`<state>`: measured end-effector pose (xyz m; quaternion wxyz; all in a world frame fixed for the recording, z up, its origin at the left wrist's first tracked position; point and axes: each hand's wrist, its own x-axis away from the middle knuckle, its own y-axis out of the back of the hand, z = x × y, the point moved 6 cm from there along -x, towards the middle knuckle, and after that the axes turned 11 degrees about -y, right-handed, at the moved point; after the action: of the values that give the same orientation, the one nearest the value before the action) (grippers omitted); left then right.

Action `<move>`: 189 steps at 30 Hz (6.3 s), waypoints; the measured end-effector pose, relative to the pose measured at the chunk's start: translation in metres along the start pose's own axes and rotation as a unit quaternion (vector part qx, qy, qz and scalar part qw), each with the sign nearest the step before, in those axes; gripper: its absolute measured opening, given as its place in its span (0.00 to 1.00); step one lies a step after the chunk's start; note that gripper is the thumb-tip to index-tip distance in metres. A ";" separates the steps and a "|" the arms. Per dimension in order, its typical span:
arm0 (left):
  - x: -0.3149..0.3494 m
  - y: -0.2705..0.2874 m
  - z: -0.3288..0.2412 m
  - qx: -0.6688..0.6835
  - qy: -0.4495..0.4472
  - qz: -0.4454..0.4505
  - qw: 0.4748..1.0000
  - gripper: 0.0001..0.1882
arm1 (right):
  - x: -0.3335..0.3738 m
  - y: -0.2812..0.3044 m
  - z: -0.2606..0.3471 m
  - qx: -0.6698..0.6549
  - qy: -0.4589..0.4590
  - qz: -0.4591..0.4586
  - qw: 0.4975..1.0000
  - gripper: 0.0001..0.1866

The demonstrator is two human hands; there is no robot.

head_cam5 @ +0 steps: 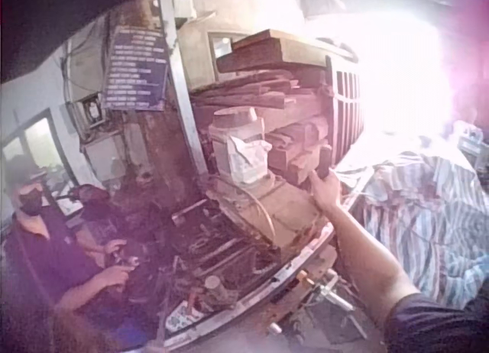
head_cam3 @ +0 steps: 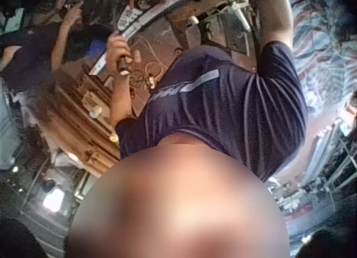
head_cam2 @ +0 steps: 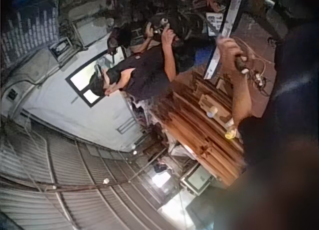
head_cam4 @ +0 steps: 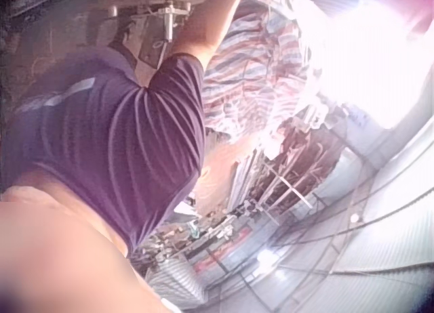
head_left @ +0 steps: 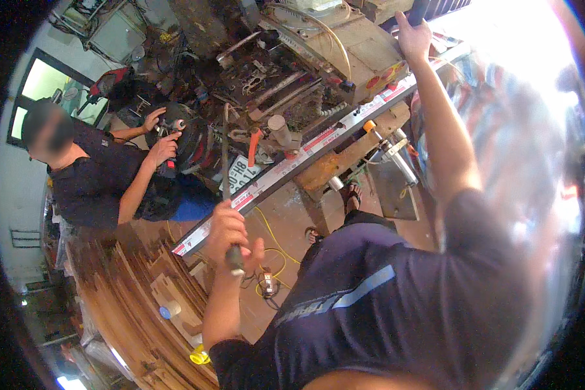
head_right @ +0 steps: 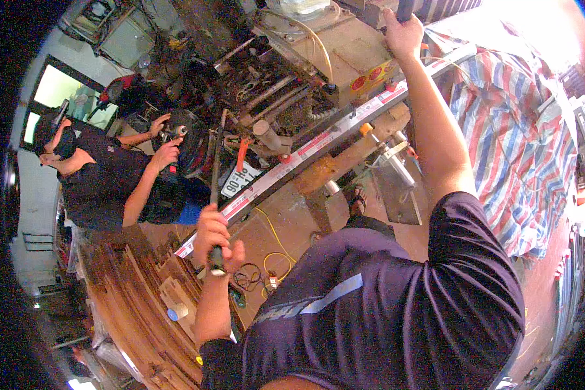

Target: The person uses a long metal bar to turn a crank on a large machine while a coworker uses a power tool on the same machine. The person repeatedly rotates the crank and adjusts their grip on the bar.

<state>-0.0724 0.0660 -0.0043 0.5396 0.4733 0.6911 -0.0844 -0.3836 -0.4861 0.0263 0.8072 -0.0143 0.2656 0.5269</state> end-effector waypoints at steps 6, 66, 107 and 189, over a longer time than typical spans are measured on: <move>-0.062 0.037 0.055 0.057 -0.012 -0.133 0.989 0.12 | -0.005 0.008 0.021 -0.011 0.013 -0.006 1.000 0.26; -0.097 0.049 0.102 0.084 -0.036 -0.290 0.952 0.15 | 0.005 0.059 0.092 0.024 0.097 0.019 0.995 0.39; -0.098 0.049 0.099 0.064 -0.052 -0.285 0.955 0.12 | 0.001 0.017 0.027 0.002 -0.016 0.021 1.000 0.26; -0.096 0.049 0.100 0.083 -0.032 -0.291 0.953 0.14 | 0.111 0.000 0.098 -0.049 -0.031 0.063 0.996 0.20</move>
<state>0.0276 -0.0250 0.0542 0.4725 0.2923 0.7715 -0.3101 -0.3092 -0.3627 0.0611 0.7783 -0.0209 0.2146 0.5897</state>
